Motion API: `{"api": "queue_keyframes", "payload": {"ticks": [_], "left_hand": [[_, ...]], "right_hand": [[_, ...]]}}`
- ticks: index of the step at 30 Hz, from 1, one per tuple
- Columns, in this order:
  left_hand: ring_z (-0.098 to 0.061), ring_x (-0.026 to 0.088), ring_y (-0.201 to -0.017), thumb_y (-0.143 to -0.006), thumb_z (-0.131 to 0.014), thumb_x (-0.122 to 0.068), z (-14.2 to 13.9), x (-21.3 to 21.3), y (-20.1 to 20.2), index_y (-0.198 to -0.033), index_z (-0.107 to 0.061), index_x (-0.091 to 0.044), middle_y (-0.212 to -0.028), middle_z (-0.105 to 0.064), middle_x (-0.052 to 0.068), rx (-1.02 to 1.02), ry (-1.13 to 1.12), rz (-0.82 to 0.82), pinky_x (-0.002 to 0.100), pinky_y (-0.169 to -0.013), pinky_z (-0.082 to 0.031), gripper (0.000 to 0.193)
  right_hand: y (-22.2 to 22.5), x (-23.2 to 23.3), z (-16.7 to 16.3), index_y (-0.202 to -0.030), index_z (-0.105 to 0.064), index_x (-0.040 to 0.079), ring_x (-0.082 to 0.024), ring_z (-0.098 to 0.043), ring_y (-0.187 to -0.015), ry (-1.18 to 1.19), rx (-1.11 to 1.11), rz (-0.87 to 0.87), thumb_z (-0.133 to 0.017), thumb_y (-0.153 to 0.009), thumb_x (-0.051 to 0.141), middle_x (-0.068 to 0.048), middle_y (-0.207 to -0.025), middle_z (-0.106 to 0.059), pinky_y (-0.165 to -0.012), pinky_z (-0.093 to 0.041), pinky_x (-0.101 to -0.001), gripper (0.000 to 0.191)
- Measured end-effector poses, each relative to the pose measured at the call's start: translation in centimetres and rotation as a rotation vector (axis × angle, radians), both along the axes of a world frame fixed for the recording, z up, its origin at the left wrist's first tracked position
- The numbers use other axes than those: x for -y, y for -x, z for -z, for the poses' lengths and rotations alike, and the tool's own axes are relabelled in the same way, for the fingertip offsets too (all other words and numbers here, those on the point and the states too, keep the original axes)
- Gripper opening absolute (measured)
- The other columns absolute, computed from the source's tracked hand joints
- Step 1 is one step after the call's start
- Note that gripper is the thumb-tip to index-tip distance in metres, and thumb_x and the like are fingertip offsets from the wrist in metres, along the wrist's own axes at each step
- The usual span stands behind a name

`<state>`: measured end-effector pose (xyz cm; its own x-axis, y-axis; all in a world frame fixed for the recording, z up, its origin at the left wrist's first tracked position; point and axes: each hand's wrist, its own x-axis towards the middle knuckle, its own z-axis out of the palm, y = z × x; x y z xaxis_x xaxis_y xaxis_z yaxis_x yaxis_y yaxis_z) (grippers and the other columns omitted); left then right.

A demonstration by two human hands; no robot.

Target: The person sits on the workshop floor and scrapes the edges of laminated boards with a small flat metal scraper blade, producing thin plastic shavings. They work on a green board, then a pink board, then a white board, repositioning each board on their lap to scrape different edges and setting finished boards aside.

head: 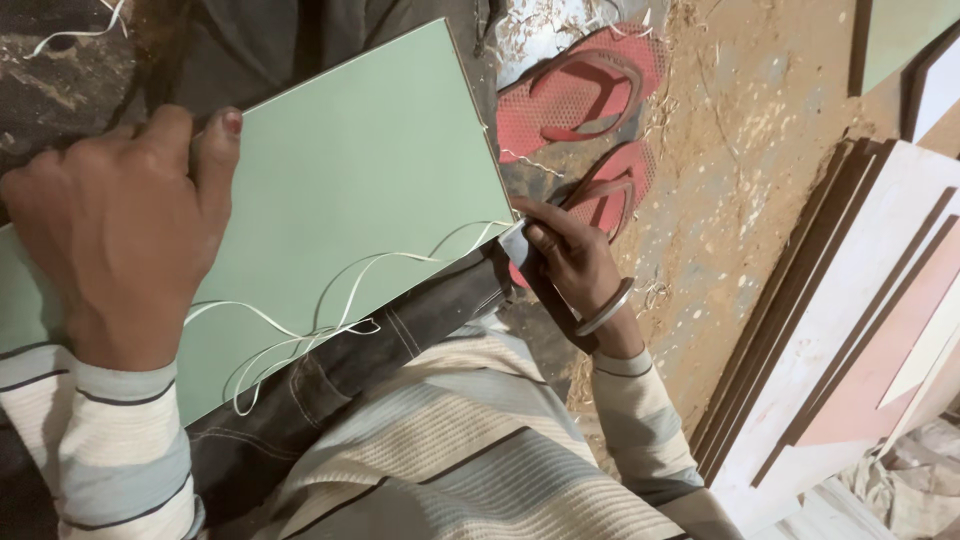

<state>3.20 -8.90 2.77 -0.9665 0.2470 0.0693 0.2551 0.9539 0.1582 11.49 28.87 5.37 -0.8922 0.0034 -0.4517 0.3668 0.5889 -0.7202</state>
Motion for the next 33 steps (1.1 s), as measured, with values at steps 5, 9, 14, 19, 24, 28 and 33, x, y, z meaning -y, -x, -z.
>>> {"api": "queue_keyframes", "payload": {"ticks": [5,9,14,19,24,28,33], "left_hand": [[-0.054,0.025,-0.049,-0.111,-0.060,-0.038,0.8,0.3,-0.6,-0.077,-0.067,-0.011,-0.062,-0.061,0.007,-0.020,-0.004,-0.020,0.036,-0.055,-0.040,0.044],[-0.056,0.024,-0.056,-0.111,-0.056,-0.033,1.2,0.6,-0.8,-0.077,-0.062,-0.010,-0.068,-0.062,0.007,-0.046,-0.035,0.000,0.033,-0.059,-0.042,0.041],[-0.059,0.030,-0.060,-0.111,-0.056,-0.028,1.2,0.4,-1.0,-0.080,-0.062,-0.005,-0.071,-0.062,0.013,0.051,-0.152,-0.025,0.038,-0.059,-0.044,0.039],[-0.059,0.034,-0.060,-0.113,-0.060,-0.029,1.5,0.2,-1.3,-0.080,-0.061,-0.001,-0.069,-0.060,0.017,0.102,-0.205,-0.068,0.042,-0.058,-0.044,0.043],[-0.058,0.029,-0.061,-0.111,-0.055,-0.031,1.8,0.6,-1.4,-0.083,-0.063,-0.006,-0.071,-0.061,0.012,0.024,-0.147,-0.037,0.037,-0.061,-0.045,0.039],[-0.053,0.029,-0.052,-0.111,-0.059,-0.039,1.5,0.8,-0.7,-0.077,-0.066,-0.010,-0.060,-0.058,0.010,-0.006,-0.035,-0.013,0.039,-0.057,-0.041,0.044],[-0.052,0.028,-0.051,-0.110,-0.061,-0.042,1.2,0.6,-0.5,-0.074,-0.065,-0.012,-0.058,-0.057,0.009,-0.020,-0.012,0.002,0.038,-0.055,-0.039,0.047]], "right_hand": [[-0.6,0.1,0.7,-0.134,-0.065,0.004,-0.007,-0.057,-0.081,0.028,-0.072,-0.011,-0.058,-0.108,0.011,-0.001,-0.094,-0.067,-0.071,-0.050,-0.0244,0.028],[-2.4,2.0,1.4,-0.135,-0.067,0.005,-0.009,-0.055,-0.078,-0.017,-0.110,0.157,-0.059,-0.109,0.013,-0.003,-0.091,-0.064,-0.069,-0.047,-0.0250,0.029],[-2.8,2.9,1.6,-0.135,-0.064,0.004,-0.009,-0.063,-0.084,-0.008,-0.191,0.149,-0.058,-0.110,0.015,-0.006,-0.100,-0.073,-0.075,-0.053,-0.0240,0.028],[-1.0,1.9,1.0,-0.141,-0.060,0.004,-0.020,-0.074,-0.102,-0.091,-0.286,-0.124,-0.057,-0.111,0.012,-0.018,-0.113,-0.074,-0.086,-0.057,-0.0319,0.032],[0.1,2.2,0.4,-0.144,-0.056,0.004,-0.023,-0.070,-0.071,-0.156,-0.104,-0.166,-0.060,-0.106,0.015,-0.017,-0.085,-0.069,-0.067,-0.054,-0.0350,0.040],[0.1,2.4,-0.5,-0.121,-0.062,0.003,-0.022,-0.068,-0.066,-0.201,0.023,-0.219,-0.064,-0.107,0.017,-0.015,-0.076,-0.066,-0.062,-0.051,-0.0363,0.020],[-0.5,1.5,-1.7,-0.139,-0.060,0.005,-0.013,-0.064,-0.064,-0.128,-0.050,-0.147,-0.061,-0.103,0.010,-0.008,-0.076,-0.065,-0.057,-0.051,-0.0294,0.036]]}}
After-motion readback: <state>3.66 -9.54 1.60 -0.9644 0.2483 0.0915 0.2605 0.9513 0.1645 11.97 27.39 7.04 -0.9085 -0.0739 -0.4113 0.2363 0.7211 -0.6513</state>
